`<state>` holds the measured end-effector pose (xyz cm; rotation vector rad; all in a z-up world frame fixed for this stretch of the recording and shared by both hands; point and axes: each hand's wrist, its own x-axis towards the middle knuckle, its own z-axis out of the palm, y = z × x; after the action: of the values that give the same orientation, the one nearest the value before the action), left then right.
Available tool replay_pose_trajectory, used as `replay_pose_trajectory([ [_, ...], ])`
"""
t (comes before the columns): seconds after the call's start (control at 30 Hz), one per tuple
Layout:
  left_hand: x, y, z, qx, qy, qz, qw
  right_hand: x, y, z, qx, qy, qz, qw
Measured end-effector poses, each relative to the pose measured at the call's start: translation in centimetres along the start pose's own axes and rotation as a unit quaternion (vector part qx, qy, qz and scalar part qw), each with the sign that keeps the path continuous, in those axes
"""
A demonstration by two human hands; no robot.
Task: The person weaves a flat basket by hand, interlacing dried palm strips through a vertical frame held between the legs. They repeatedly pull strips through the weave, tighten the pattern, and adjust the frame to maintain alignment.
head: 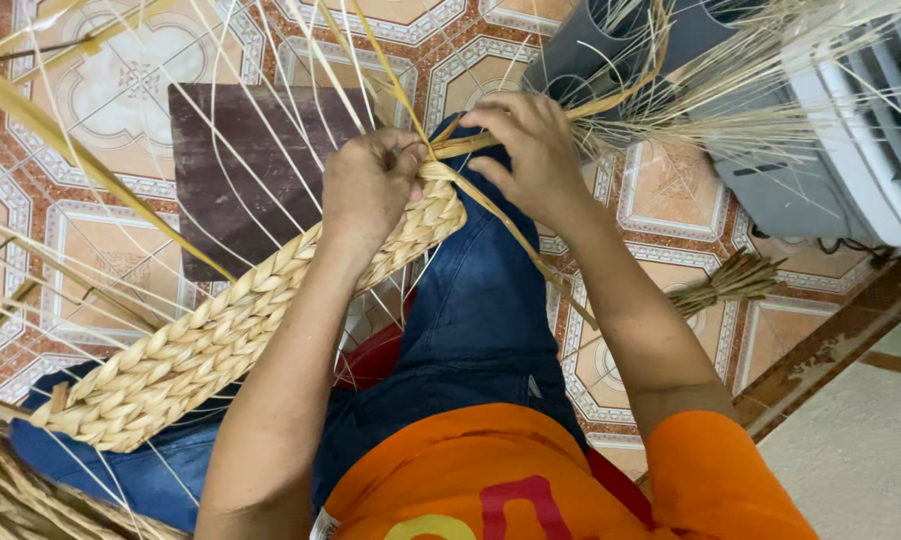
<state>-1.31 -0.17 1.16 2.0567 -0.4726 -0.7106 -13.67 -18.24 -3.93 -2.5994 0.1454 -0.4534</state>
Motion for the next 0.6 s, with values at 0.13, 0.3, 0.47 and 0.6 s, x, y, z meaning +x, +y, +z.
replay_pose_trajectory([
  [0.13, 0.1, 0.1, 0.1, 0.009, -0.003, -0.015, 1.0, 0.5, 1.0, 1.1, -0.031, 0.024, -0.051, 0.998],
  [0.3, 1.1, 0.2, 0.0, 0.029, -0.046, -0.049, 0.997, 2.0, 2.1, 1.3, -0.073, 0.047, -0.117, 0.989],
  [0.47, 1.2, 0.0, 0.0, -0.017, -0.049, -0.06, 0.997, 2.7, 1.7, 1.7, -0.077, 0.071, -0.125, 0.987],
  [0.6, 0.6, -0.3, 0.4, -0.006, -0.032, -0.044, 0.999, 1.8, 3.3, 1.7, 0.013, 0.059, -0.056, 0.997],
])
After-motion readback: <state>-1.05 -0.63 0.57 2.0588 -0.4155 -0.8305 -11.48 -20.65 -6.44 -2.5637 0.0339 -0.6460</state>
